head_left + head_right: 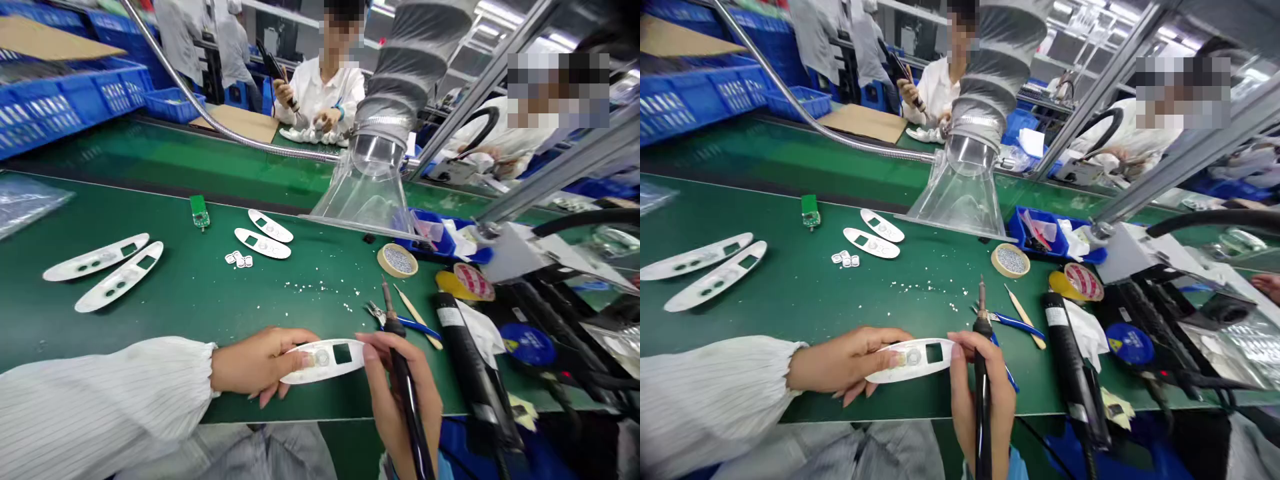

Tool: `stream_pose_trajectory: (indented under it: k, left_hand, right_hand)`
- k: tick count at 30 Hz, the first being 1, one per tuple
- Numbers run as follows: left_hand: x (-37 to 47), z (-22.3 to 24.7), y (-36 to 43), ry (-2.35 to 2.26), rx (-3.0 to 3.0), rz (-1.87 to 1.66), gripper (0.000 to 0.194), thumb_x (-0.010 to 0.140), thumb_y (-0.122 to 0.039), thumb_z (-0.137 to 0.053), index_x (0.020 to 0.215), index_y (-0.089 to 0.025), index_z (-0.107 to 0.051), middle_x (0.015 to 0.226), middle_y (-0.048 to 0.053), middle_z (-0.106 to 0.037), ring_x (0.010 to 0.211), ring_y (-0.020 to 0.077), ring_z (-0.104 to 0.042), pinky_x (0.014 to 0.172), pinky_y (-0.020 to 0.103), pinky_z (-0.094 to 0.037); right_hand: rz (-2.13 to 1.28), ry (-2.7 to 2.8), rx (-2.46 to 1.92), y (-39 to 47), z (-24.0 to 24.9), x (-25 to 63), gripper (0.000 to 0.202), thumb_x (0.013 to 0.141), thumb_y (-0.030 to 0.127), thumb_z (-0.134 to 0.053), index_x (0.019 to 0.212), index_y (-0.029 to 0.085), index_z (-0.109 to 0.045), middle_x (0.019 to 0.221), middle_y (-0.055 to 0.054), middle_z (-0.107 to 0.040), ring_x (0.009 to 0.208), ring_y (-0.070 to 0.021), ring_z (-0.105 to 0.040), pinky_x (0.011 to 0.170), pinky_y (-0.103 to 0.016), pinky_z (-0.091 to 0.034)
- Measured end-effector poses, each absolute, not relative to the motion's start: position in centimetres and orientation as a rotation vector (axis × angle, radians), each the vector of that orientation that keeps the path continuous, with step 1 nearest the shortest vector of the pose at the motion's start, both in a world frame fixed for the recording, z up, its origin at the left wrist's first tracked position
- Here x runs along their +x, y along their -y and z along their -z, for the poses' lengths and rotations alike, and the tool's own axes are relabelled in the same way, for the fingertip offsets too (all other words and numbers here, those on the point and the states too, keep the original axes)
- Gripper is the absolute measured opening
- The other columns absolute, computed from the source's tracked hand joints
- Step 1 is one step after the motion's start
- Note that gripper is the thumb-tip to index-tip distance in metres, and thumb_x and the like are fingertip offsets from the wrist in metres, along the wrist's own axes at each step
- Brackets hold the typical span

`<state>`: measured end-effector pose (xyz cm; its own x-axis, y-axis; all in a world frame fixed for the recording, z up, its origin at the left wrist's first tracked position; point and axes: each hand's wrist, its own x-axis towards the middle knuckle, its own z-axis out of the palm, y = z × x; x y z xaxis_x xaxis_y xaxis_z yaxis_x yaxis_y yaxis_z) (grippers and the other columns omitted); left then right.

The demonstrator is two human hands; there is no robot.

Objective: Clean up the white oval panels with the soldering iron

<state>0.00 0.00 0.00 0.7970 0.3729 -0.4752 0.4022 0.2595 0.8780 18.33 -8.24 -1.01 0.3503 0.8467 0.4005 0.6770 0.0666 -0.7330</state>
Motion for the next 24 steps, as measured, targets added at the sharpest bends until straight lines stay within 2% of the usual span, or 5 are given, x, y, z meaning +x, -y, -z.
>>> stream_pose_trajectory:
  k: [8,12,15,19,24]
  left_hand:
    - [-0.8,0.3,-2.4,-0.668,1.234,0.126,0.043,0.081,-0.042,-0.048,0.118,-0.019,-0.046,0.049,-0.005,-0.052,0.032,0.0069,-0.047,0.028,0.012,-0.033]
    - [-1.1,0.5,-3.3,-0.772,1.119,-0.110,0.047,0.077,-0.047,-0.052,0.112,-0.015,-0.049,0.051,-0.001,-0.058,0.034,0.0088,-0.050,0.028,0.013,-0.034]
    - [-1.0,0.3,-3.1,-0.834,1.051,-0.332,0.049,0.076,-0.051,-0.051,0.107,-0.013,-0.049,0.051,-0.002,-0.057,0.036,0.0089,-0.051,0.030,0.014,-0.037]
    - [-0.7,-0.1,-2.4,-0.813,0.932,-0.507,0.040,0.076,-0.046,-0.054,0.097,-0.012,-0.049,0.056,-0.001,-0.057,0.041,0.0074,-0.052,0.036,0.014,-0.040]
    - [-0.1,0.2,-2.0,-0.800,0.865,-0.635,0.025,0.079,-0.035,-0.055,0.087,-0.011,-0.052,0.074,0.003,-0.061,0.062,0.0076,-0.057,0.054,0.016,-0.046]
  right_hand:
    - [-0.335,1.399,-1.619,8.4,1.1,17.8,0.015,0.082,0.023,-0.054,0.097,0.020,-0.053,0.088,-0.002,-0.064,0.077,-0.0114,-0.062,0.070,-0.020,-0.050]
    - [-0.290,1.325,-1.598,8.2,1.3,16.5,0.019,0.080,0.023,-0.056,0.098,0.019,-0.053,0.089,-0.004,-0.064,0.073,-0.0114,-0.062,0.066,-0.020,-0.050]
    - [-0.303,1.264,-1.577,8.1,1.5,15.3,0.022,0.079,0.023,-0.057,0.100,0.018,-0.053,0.091,-0.006,-0.063,0.069,-0.0117,-0.062,0.063,-0.021,-0.051]
    - [-0.322,1.251,-1.546,8.0,1.9,14.2,0.023,0.079,0.022,-0.057,0.101,0.016,-0.053,0.091,-0.008,-0.062,0.066,-0.0117,-0.060,0.062,-0.023,-0.052]
    - [-0.236,1.398,-1.447,8.1,2.2,13.0,0.030,0.079,0.016,-0.058,0.107,0.018,-0.051,0.098,-0.006,-0.060,0.068,-0.0095,-0.061,0.062,-0.020,-0.053]
